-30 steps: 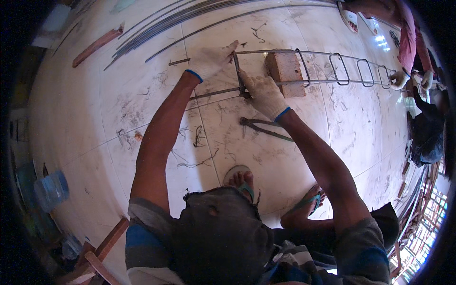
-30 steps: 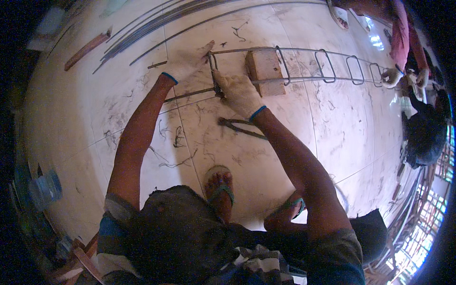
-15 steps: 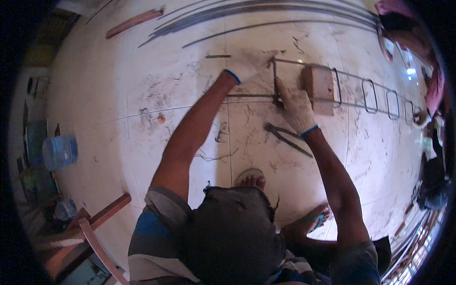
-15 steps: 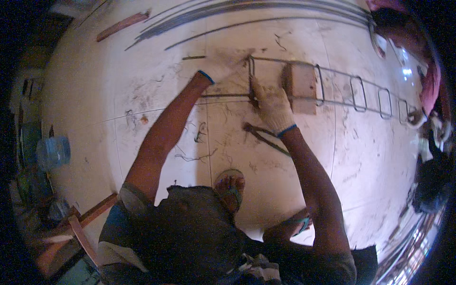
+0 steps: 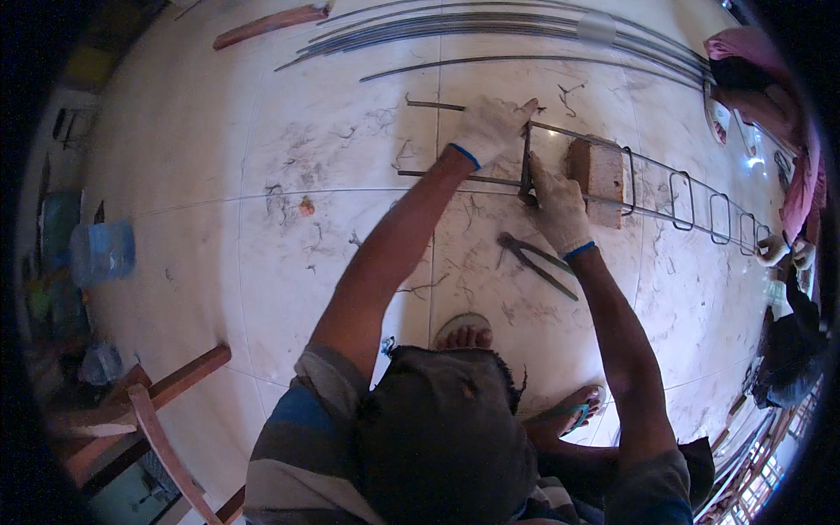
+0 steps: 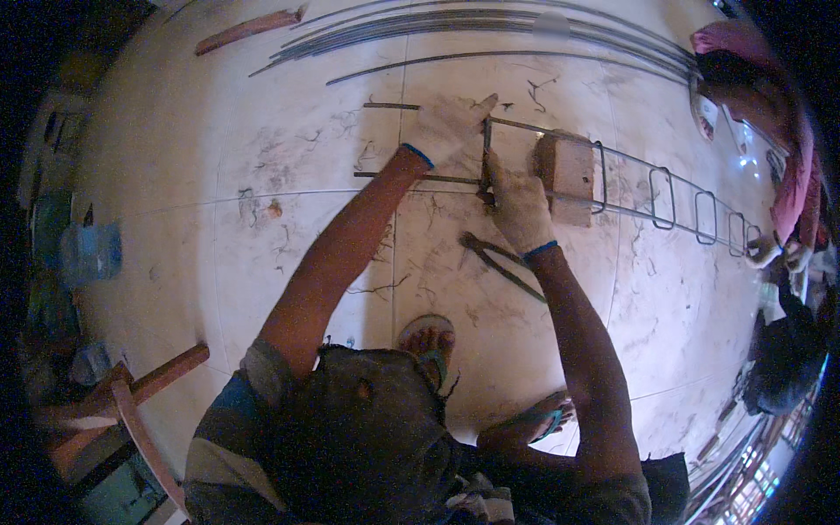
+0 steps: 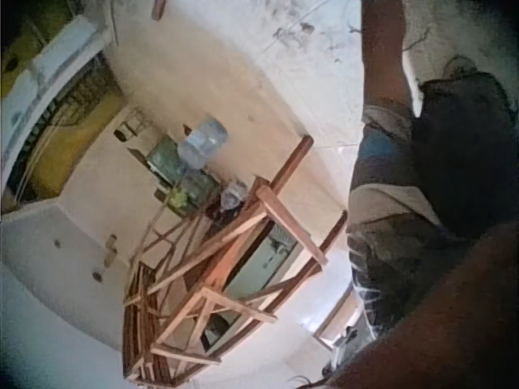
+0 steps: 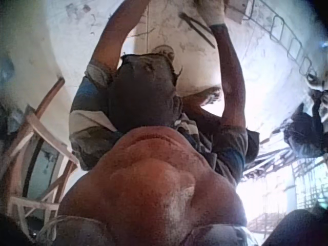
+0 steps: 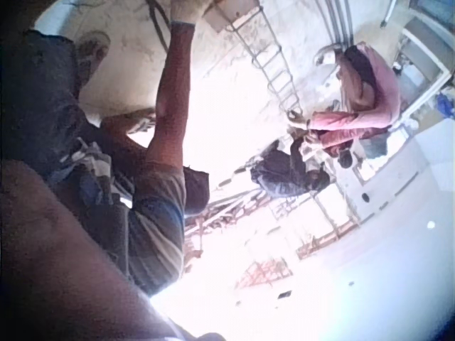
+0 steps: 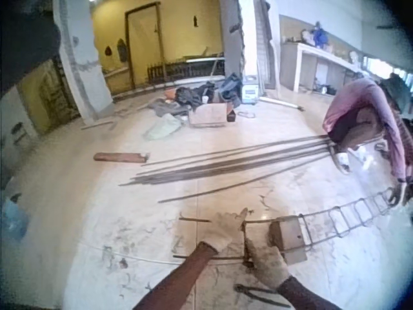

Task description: The person assembles a metal ladder-like frame on the floor, using pliers to bend and secure wire ties at each rung. They repeatedly pick up wire, wrap it around the frame, and twist it with pliers to fasten the joints.

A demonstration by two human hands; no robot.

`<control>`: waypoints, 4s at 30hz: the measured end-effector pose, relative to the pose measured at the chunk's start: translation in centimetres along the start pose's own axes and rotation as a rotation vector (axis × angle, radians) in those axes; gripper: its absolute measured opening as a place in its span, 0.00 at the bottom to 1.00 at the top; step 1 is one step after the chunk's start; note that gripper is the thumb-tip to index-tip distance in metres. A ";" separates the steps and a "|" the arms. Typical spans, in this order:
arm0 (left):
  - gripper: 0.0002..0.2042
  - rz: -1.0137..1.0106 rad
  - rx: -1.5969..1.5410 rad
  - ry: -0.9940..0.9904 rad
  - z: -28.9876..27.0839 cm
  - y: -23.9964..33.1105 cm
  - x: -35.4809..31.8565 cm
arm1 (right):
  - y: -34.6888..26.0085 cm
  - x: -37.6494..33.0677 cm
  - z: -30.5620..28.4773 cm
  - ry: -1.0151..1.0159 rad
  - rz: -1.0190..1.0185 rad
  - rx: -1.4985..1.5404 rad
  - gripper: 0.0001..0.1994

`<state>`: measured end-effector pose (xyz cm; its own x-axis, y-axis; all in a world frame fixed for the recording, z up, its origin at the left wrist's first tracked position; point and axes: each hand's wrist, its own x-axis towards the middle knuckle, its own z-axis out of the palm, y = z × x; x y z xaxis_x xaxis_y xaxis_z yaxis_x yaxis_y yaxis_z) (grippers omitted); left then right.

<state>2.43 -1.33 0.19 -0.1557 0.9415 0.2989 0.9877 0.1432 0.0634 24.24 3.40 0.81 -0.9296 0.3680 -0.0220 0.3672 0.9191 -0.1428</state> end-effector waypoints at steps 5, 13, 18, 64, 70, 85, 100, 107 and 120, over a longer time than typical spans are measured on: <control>0.24 0.043 -0.042 -0.160 0.8 -2.0 0.6 | 0.3 -0.1 -0.5 0.011 -0.043 -0.006 0.42; 0.23 0.086 -0.010 -0.115 3.0 -3.3 -0.9 | 1.2 -2.0 2.1 0.159 -0.112 0.157 0.46; 0.28 0.130 -0.199 0.089 2.5 -2.7 -0.3 | 1.3 -1.0 1.8 0.336 -0.148 0.046 0.51; 0.22 -0.096 -0.082 -0.077 -0.6 1.5 -1.8 | -0.4 -0.9 -0.5 0.103 -0.052 0.049 0.46; 0.20 -0.144 -0.097 -0.019 -1.3 1.9 -2.1 | 0.0 -1.1 0.5 0.035 0.005 -0.042 0.47; 0.18 -0.072 -0.033 -0.010 -0.6 1.4 -1.8 | -0.1 -1.1 0.8 0.058 -0.010 -0.038 0.49; 0.14 -0.087 -0.016 0.025 0.3 1.8 -1.5 | -0.1 -1.0 1.0 0.080 -0.028 -0.068 0.46; 0.16 -0.051 -0.071 0.097 1.0 1.3 -1.4 | -0.7 -0.7 -0.2 0.043 -0.009 -0.005 0.43; 0.14 0.000 -0.185 0.082 2.2 0.1 -0.7 | 0.1 -0.9 0.9 0.096 -0.021 0.055 0.43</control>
<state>2.65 -1.28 -2.14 -0.1643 0.9123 0.3750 0.9688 0.0778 0.2353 25.09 3.00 -0.03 -0.9286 0.3632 0.0764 0.3432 0.9186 -0.1960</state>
